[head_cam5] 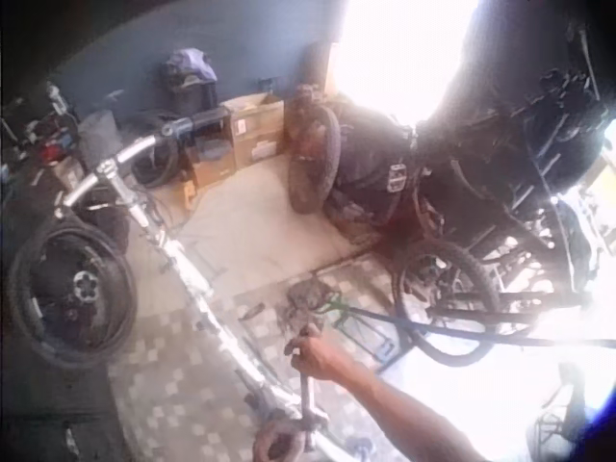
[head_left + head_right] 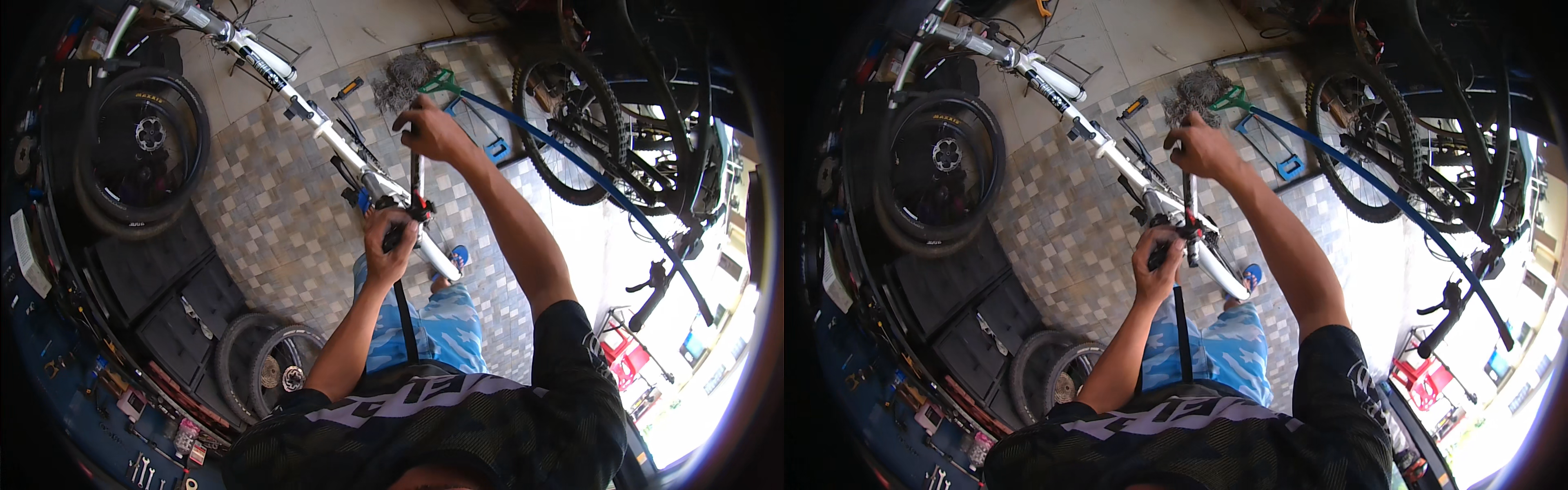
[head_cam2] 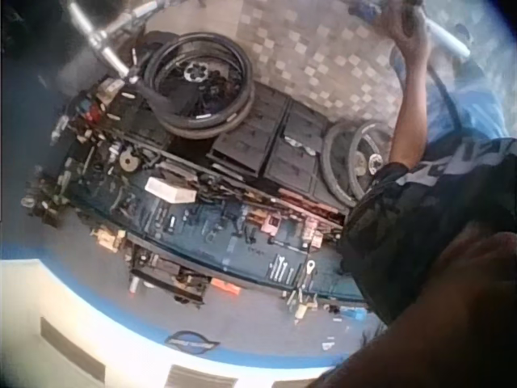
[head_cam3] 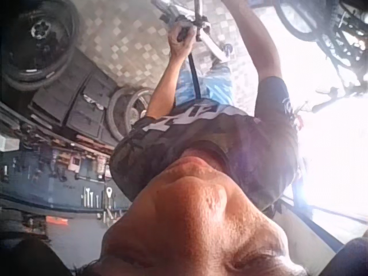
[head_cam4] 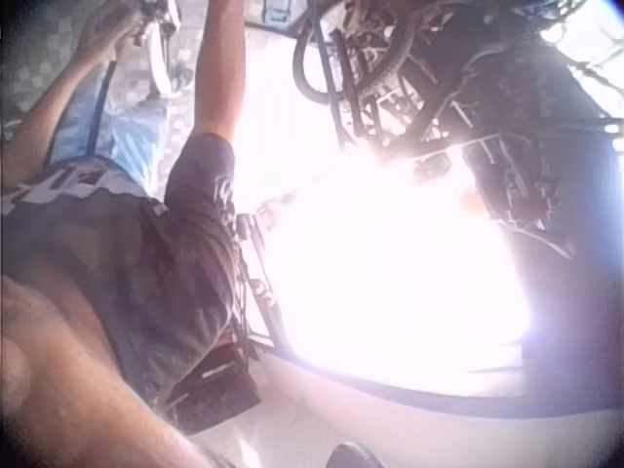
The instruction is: The person assembles a white bicycle in a workshop. They attach the handlebars, install a front basket, and mount a camera on the handlebar stem using a tool. The person adjusts components and secures parts throughout the process.
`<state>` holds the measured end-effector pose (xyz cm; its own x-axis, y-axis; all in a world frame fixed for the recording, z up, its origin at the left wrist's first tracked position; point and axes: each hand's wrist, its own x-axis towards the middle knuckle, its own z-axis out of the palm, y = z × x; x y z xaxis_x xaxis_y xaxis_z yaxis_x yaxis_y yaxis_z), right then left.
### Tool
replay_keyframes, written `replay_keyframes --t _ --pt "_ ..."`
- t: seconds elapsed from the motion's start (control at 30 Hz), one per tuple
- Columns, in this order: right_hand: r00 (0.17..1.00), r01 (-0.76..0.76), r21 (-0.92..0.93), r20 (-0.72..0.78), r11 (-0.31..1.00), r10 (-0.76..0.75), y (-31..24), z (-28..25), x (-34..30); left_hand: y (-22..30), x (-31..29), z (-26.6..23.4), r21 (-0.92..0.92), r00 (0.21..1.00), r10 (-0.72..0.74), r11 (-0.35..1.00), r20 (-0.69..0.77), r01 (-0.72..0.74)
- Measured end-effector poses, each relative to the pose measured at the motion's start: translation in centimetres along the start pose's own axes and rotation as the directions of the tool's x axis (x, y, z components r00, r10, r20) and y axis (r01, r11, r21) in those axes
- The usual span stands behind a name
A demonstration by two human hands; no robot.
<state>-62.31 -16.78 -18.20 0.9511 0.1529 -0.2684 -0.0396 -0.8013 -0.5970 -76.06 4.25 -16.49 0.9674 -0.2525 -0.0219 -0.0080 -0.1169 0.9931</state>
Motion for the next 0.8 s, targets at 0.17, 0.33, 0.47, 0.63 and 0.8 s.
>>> replay_keyframes --t 0.17,0.33,0.47,0.63,0.8 --pt "0.997 0.063 0.033 0.041 0.997 -0.065 -1.1 0.7 -0.8 -0.5 -2.5 -1.1 -0.168 0.978 -0.171 0.974 -0.123 0.149" --pt "0.992 -0.025 -0.182 0.113 0.983 0.047 -2.0 -1.1 0.1 -0.1 -1.5 1.0 -0.302 0.933 -0.218 0.945 -0.286 0.129" --pt "0.994 0.086 -0.071 0.071 0.994 -0.081 0.5 -1.1 0.2 0.4 -0.8 2.1 -0.287 0.895 -0.237 0.949 -0.377 0.13" --pt "0.996 0.087 0.02 0.023 0.996 -0.087 -1.0 0.1 -0.3 0.1 -1.4 0.4 -0.255 0.854 -0.278 0.951 -0.441 0.178" --pt "1.0 -0.018 0.123 0.027 0.992 0.015 -1.1 2.6 -1.4 0.9 -2.3 -0.9 -0.269 0.852 -0.308 0.941 -0.423 0.206"
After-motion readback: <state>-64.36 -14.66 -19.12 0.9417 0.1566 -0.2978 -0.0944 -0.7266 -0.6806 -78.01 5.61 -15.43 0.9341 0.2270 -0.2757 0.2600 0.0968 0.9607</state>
